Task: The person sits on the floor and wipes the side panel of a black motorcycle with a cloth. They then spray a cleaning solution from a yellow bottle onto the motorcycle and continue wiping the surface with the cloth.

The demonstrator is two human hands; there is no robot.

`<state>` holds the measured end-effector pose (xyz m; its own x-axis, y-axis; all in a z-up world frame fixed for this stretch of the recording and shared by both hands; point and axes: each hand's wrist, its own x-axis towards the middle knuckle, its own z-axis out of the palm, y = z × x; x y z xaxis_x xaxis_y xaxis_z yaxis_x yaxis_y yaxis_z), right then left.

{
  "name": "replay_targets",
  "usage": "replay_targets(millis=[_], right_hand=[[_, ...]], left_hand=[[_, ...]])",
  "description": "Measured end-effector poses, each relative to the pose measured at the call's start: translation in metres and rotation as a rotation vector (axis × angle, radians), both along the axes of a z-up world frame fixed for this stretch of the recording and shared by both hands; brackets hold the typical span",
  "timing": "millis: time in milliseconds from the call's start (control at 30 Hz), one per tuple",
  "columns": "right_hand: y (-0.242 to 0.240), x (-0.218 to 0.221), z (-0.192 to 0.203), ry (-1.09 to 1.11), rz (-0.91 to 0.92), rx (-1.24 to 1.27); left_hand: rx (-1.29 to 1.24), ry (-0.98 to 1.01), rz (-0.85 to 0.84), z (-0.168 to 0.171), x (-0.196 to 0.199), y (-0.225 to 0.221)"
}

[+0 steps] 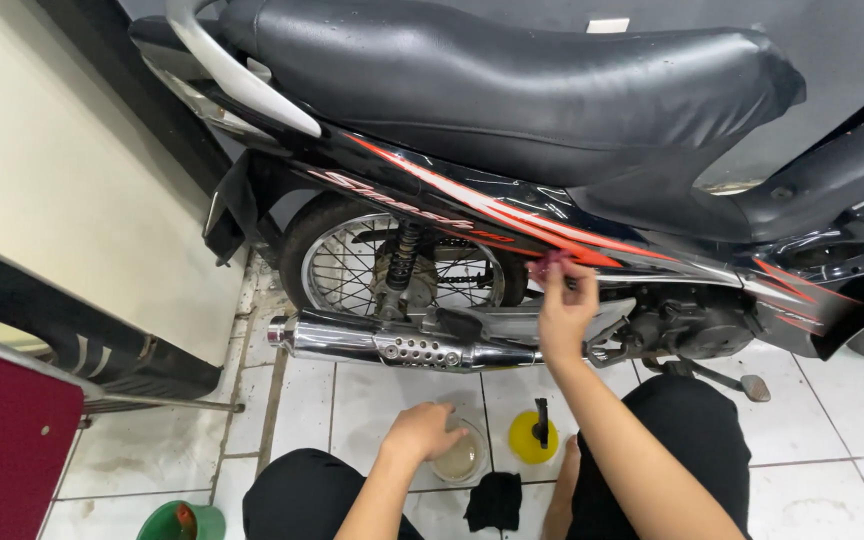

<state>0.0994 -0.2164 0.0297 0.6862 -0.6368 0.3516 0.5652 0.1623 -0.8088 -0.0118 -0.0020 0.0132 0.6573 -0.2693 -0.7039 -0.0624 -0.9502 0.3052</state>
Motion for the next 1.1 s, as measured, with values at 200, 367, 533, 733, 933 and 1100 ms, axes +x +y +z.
replay_targets(millis=[200,367,533,733,933,1100], right_hand=[[0.042,0.002,0.017,-0.033,0.267,0.11],[0.038,0.001,0.028,-0.059,0.103,0.156],[0.04,0.003,0.034,-0.043,0.135,0.072],[0.032,0.001,0.052,-0.021,0.035,0.049],[-0.01,0.017,0.045,0.013,-0.195,0.108],[-0.018,0.002,0.047,0.097,-0.034,-0.043]], left_hand=[[-0.007,-0.016,0.044,-0.016,0.005,0.01],[0.01,-0.09,0.005,-0.031,0.004,0.018],[-0.033,-0.074,-0.04,0.007,-0.003,0.0],[0.029,-0.081,-0.097,-0.028,0.002,-0.006],[-0.03,-0.103,-0.138,-0.028,0.003,-0.018],[-0.044,-0.115,-0.169,-0.025,0.002,-0.021]])
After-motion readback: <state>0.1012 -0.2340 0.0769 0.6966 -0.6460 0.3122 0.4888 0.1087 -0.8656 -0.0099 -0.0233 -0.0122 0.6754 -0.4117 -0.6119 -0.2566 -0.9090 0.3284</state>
